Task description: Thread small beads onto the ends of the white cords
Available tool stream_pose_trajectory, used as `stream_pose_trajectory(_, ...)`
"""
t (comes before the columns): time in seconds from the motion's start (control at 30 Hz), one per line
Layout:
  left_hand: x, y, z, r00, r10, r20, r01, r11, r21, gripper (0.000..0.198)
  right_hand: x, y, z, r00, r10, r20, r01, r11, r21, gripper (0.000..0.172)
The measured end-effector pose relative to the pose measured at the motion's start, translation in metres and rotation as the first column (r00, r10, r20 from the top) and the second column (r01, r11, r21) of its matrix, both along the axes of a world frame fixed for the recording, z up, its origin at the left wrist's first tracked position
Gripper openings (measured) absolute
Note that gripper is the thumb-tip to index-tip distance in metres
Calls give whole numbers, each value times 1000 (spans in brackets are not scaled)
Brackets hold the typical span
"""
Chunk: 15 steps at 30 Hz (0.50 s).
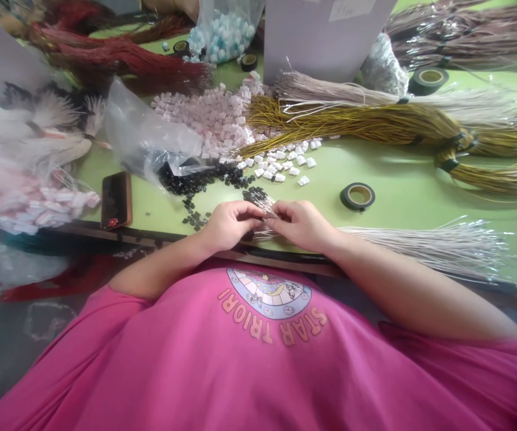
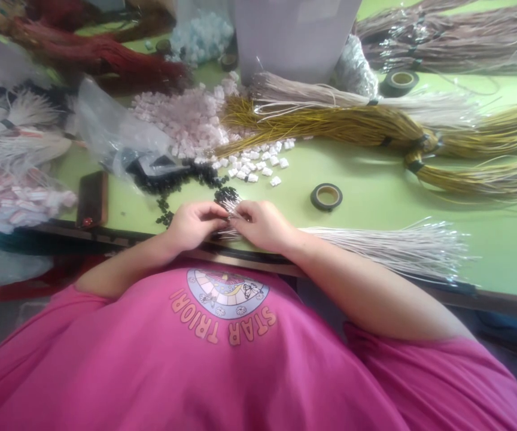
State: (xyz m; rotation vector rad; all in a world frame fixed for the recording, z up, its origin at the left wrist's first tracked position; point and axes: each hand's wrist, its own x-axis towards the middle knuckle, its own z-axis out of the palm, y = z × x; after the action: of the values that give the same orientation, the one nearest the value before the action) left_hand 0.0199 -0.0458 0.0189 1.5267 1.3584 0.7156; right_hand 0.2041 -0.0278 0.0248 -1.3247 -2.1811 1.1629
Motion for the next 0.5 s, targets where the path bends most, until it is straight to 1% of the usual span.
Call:
stream_pose_trajectory(0.07,1,-1,-1,1000,13,2,-13,1000,7,15,0,-1,0,999,7,-36,-8,1000,-28,22)
stream_pose_trajectory(0.17,2,-1,-2,1000,4,-11,-3,997,79,12,-1,-2,-1,998,-25,-64,23,999,-34,24)
stream_pose_trajectory(0.23,2,0,-3,1000,-19,-22,22,993,117,10,-1,-3,-2,997,-41,-64,39,999,-37,25)
stream_pose_trajectory(0.33,2,1,-5,998,-54,-25,57,990,128,10,-2,-3,-4,997,-42,-58,40,998,-44,24)
stream_pose_trajectory(0.5,3,1,-7,996,-78,-38,84,978,191,8,-3,-4,-4,999,-34,-42,33,999,-22,25)
